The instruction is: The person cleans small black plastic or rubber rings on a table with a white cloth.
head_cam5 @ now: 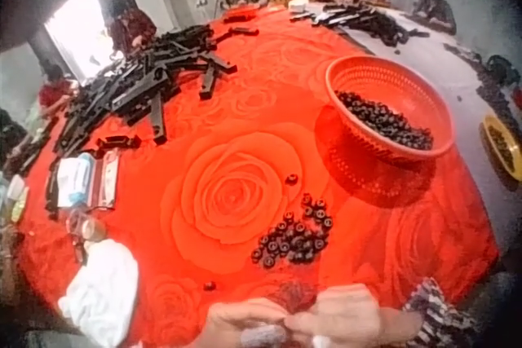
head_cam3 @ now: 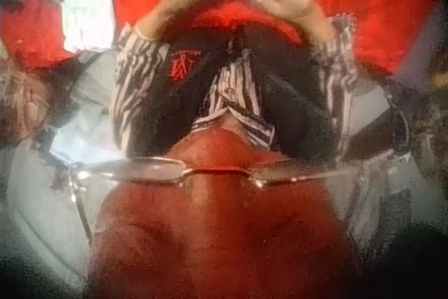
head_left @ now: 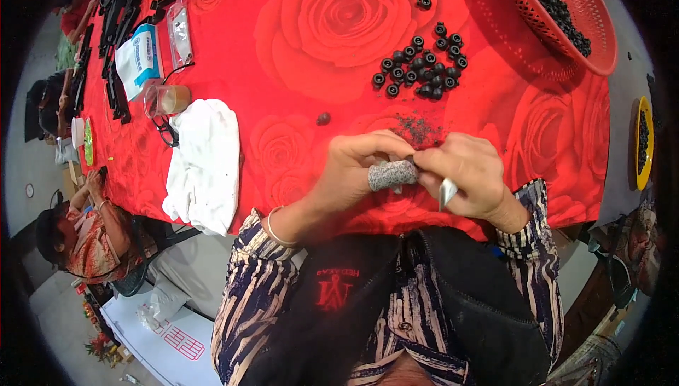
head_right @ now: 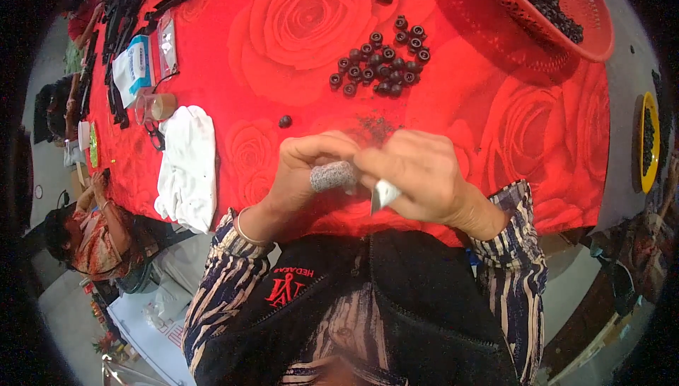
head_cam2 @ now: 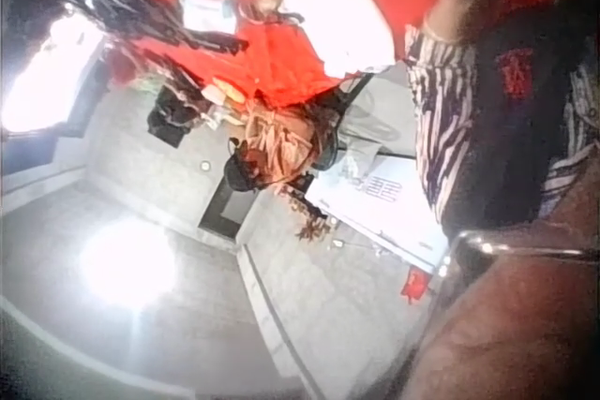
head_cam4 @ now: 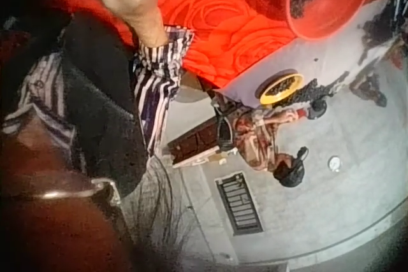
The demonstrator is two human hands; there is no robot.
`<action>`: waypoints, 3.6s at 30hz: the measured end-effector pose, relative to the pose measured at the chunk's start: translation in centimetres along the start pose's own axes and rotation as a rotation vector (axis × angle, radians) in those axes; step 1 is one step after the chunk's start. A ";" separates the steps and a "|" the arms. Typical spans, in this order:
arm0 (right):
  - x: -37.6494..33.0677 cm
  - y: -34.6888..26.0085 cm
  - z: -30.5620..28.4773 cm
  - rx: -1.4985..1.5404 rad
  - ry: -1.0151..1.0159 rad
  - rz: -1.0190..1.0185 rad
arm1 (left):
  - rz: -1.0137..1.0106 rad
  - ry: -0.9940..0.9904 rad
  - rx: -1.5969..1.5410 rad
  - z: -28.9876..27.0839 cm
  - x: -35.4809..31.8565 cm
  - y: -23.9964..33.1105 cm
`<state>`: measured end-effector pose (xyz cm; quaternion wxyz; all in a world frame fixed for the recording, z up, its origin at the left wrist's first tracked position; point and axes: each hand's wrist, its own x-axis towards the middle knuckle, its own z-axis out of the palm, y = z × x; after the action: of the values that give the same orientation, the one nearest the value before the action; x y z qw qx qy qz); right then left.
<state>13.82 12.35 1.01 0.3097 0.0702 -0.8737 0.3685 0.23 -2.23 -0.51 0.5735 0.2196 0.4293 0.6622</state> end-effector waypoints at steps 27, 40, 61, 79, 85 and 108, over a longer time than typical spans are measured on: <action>0.5 -0.1 -0.5 0.179 -0.122 0.442 | 0.043 0.044 0.019 -0.1 0.2 -0.1; 0.4 -0.4 -0.2 0.170 -0.113 0.492 | -0.068 0.100 -0.061 0.2 0.1 0.1; 0.2 -0.1 -0.3 0.097 -0.125 0.446 | -0.090 0.094 -0.028 0.6 -0.2 -0.3; 0.1 -0.7 0.1 0.229 -0.104 0.532 | -0.015 0.073 -0.035 0.0 0.2 -1.3; 0.2 -0.9 0.1 0.205 0.006 0.510 | -0.014 0.035 -0.157 -0.1 0.3 -1.5; -0.1 -0.6 0.2 0.114 -0.026 0.509 | 0.055 0.032 -0.082 0.0 0.3 -1.7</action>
<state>14.01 11.80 1.21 0.1914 -0.1296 -0.8449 0.4824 1.13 -1.98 -1.92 0.5567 0.1970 0.4047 0.6982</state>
